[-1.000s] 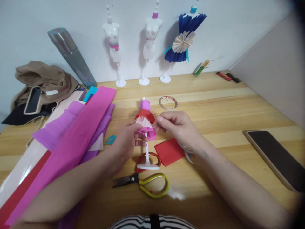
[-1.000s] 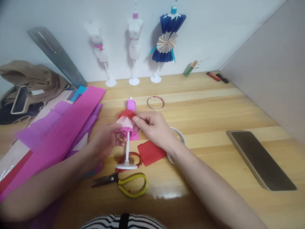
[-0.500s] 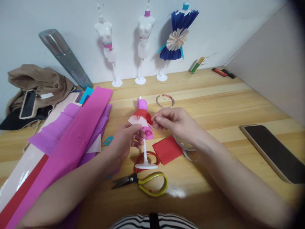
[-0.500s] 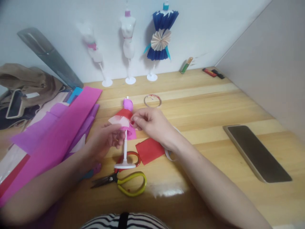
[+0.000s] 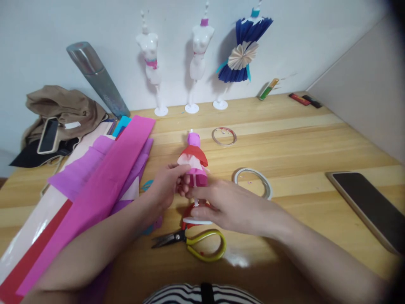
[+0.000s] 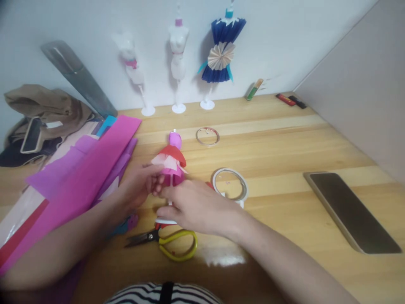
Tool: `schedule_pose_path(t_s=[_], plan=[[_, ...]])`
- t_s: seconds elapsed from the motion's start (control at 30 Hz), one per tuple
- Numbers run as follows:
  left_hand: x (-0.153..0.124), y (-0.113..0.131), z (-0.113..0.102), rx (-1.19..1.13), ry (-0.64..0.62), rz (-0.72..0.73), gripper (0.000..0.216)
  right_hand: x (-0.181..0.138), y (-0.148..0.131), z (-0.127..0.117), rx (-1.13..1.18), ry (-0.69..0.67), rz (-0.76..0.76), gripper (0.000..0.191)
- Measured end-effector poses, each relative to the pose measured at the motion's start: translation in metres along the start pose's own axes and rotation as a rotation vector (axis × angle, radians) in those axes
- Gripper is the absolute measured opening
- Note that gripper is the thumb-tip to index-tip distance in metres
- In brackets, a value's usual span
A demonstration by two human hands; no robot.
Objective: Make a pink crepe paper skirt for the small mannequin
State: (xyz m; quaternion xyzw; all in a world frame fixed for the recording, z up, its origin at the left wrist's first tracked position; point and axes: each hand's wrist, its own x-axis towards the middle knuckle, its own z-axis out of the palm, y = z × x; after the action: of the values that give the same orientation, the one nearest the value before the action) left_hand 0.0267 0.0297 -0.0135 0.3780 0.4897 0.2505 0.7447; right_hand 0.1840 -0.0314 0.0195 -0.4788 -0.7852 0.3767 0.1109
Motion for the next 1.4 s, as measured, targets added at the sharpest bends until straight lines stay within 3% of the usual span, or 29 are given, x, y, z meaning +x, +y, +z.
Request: schedule_pose_path(t_s=[0.23,0.43,0.5,0.57,0.77,0.87,1.0,1.07,1.23,1.33,1.4], plan=[[-0.002,-0.001,-0.005,0.038,-0.001,0.064,0.027,0.012,0.007,0.019,-0.007,0.03,0.062,0.026],[-0.003,0.006,-0.011,0.277,-0.024,0.042,0.007,0.013,0.008,0.022,-0.012,0.152,0.129,0.03],[-0.002,0.005,-0.011,0.351,-0.051,0.059,0.005,0.012,0.007,0.023,-0.031,0.173,0.092,0.03],[-0.001,0.001,-0.011,0.37,-0.101,0.085,0.015,0.011,0.006,0.024,-0.019,0.202,0.013,0.034],[0.002,-0.009,-0.011,0.217,-0.104,0.23,0.027,0.011,0.011,0.028,-0.265,0.29,-0.123,0.036],[0.003,-0.004,-0.014,0.22,-0.089,0.312,0.027,0.01,0.012,0.026,-0.381,0.414,-0.259,0.036],[0.004,0.004,-0.02,0.153,-0.068,0.375,0.021,0.002,0.006,0.019,-0.403,0.68,-0.426,0.028],[0.004,0.004,-0.021,0.131,-0.077,0.379,0.02,-0.004,0.003,0.015,-0.29,0.816,-0.411,0.022],[-0.005,0.0,-0.015,0.182,-0.246,0.341,0.034,-0.009,0.001,0.009,0.058,1.022,-0.229,0.012],[-0.011,-0.004,-0.009,0.186,-0.295,0.336,0.037,-0.008,0.003,0.007,-0.142,1.094,-0.383,0.02],[-0.013,-0.006,-0.007,0.168,-0.313,0.331,0.037,-0.005,0.004,0.005,-0.383,1.019,-0.515,0.033]])
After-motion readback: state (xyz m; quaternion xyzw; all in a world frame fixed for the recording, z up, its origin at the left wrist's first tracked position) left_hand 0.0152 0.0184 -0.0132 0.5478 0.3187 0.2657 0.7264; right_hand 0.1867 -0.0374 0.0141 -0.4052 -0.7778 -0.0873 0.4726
